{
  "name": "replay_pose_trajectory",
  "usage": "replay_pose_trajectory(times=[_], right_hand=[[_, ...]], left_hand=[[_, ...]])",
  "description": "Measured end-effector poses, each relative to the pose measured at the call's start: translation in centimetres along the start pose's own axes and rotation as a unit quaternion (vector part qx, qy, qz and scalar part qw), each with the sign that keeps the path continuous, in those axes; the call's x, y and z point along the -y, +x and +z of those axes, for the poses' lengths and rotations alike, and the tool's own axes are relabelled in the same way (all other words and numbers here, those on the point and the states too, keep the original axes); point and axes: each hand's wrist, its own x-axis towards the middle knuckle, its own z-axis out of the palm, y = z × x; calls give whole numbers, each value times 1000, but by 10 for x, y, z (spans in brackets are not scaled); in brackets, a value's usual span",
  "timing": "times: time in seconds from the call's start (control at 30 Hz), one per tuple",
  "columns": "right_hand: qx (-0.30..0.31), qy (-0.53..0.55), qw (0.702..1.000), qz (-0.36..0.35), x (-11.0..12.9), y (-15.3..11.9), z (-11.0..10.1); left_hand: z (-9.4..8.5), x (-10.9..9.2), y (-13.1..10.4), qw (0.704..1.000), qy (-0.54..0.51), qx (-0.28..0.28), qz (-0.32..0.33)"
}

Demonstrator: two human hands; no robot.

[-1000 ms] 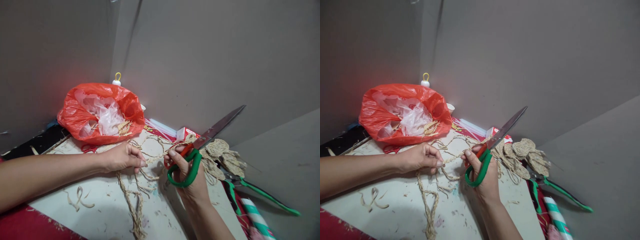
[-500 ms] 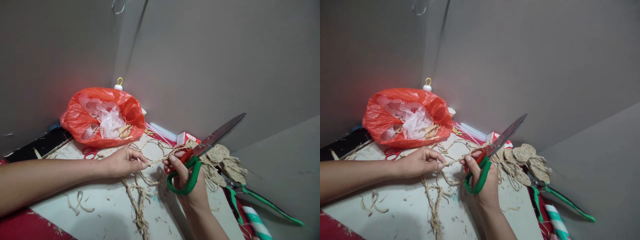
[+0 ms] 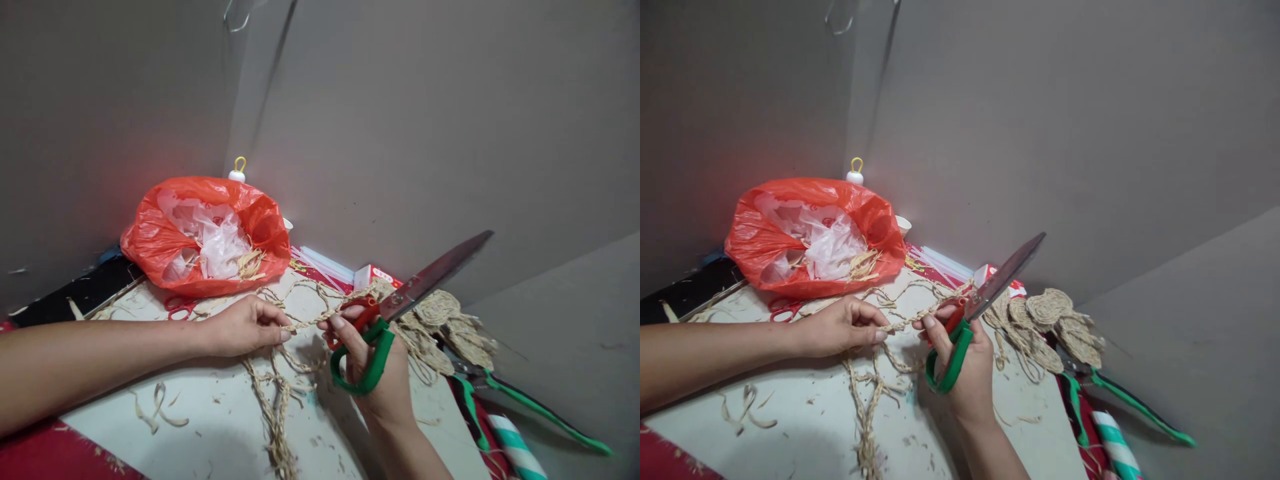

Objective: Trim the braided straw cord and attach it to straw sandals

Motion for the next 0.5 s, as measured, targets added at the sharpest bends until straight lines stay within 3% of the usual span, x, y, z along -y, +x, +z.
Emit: replay_pose_trajectory(times=[0.1, 0.37, 0.5], right_hand=[[4, -33, 999, -9, 1, 0, -1], [-11, -6, 1000, 2, -1, 2, 1], [-2, 13, 1000, 21, -3, 2, 1]], left_hand=[[0, 2, 0, 1000, -10, 1, -7], [0, 10, 1, 1000, 9, 23, -15], [-2, 9, 2, 999, -30, 35, -27]])
